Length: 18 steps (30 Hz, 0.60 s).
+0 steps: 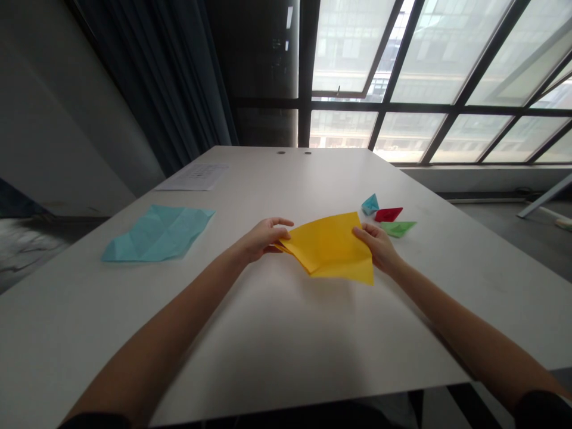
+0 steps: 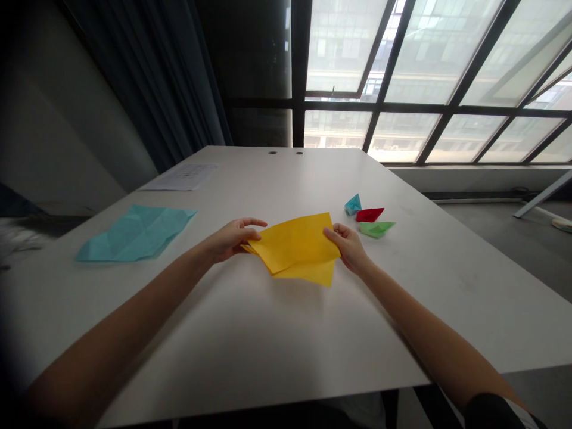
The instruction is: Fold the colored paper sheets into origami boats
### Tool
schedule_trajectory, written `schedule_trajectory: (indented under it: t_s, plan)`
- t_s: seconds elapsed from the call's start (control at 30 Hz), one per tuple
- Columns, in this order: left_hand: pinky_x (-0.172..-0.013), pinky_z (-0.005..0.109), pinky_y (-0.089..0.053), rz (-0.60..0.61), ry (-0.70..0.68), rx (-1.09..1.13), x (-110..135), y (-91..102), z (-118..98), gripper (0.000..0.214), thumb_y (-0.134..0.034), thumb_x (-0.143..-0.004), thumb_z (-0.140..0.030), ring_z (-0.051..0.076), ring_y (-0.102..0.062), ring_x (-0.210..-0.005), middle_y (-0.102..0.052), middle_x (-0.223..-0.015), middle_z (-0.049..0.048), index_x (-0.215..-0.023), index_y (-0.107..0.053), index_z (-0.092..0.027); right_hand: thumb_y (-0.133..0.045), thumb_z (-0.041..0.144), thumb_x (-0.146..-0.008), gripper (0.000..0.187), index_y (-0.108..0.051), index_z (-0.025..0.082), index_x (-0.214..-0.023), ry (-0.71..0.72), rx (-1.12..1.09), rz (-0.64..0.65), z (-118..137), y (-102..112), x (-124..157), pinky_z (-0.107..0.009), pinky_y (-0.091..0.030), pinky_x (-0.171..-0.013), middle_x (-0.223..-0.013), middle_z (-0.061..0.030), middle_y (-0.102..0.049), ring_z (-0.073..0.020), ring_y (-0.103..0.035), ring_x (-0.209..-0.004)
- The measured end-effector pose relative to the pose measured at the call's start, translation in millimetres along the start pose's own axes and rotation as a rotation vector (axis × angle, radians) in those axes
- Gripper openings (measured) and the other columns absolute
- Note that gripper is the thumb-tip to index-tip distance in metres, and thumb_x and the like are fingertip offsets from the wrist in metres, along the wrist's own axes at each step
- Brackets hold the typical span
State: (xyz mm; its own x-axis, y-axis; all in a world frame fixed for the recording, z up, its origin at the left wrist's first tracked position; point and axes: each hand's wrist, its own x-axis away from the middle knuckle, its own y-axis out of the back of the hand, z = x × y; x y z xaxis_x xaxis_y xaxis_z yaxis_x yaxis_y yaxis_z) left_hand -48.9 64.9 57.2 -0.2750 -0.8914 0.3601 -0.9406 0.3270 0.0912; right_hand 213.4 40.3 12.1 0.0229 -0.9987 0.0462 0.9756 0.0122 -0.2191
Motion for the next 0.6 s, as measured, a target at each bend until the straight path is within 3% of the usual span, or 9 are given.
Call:
schedule_trajectory:
  t_s: [0.2, 0.37, 0.47, 0.6]
  plan:
    - [-0.056, 0.020, -0.044, -0.036, -0.096, -0.227, -13, 20.7, 9, 0.038, -0.065, -0.058, -0.029, 0.013, -0.059, -0.072, -0.064, -0.082, 0.0040, -0.094, -0.059, -0.017, -0.069, 0.040, -0.061, 0.027, -0.052, 0.020, -0.064, 0.077, 0.166, 0.029, -11, 9, -8, -0.021, -0.044, -0.047, -0.062, 0.0033, -0.062, -0.0109, -0.056, -0.053]
    - [-0.048, 0.019, -0.040, -0.090, -0.285, -0.369, -23, 19.4, 23, 0.032, -0.061, -0.063, -0.028, 0.011, -0.054, -0.057, -0.060, -0.064, 0.0018, -0.091, -0.059, -0.013, -0.066, 0.043, -0.064, 0.028, -0.053, 0.019, -0.067, 0.206, 0.448, 0.020, -19, 16, -14, -0.021, -0.041, -0.047, -0.058, 0.0027, -0.059, -0.0109, -0.055, -0.053]
    - [-0.046, 0.020, -0.043, -0.125, -0.309, -0.384, -29, 19.0, 29, 0.028, -0.059, -0.063, -0.024, 0.011, -0.054, -0.055, -0.059, -0.066, 0.0019, -0.089, -0.060, -0.014, -0.064, 0.045, -0.066, 0.033, -0.055, 0.019, -0.084, 0.236, 0.588, -0.001, -22, 21, -18, -0.024, -0.043, -0.052, -0.066, 0.0002, -0.063, -0.0122, -0.057, -0.056]
    - [-0.052, 0.023, -0.049, -0.244, -0.315, -0.220, -35, 22.5, 34, 0.024, -0.059, -0.063, -0.020, 0.012, -0.057, -0.061, -0.059, -0.073, 0.0026, -0.087, -0.059, -0.013, -0.061, 0.050, -0.066, 0.055, -0.048, 0.020, -0.110, 0.175, 0.773, 0.042, -23, 26, -20, -0.026, -0.046, -0.056, -0.081, -0.0038, -0.065, -0.0133, -0.057, -0.061]
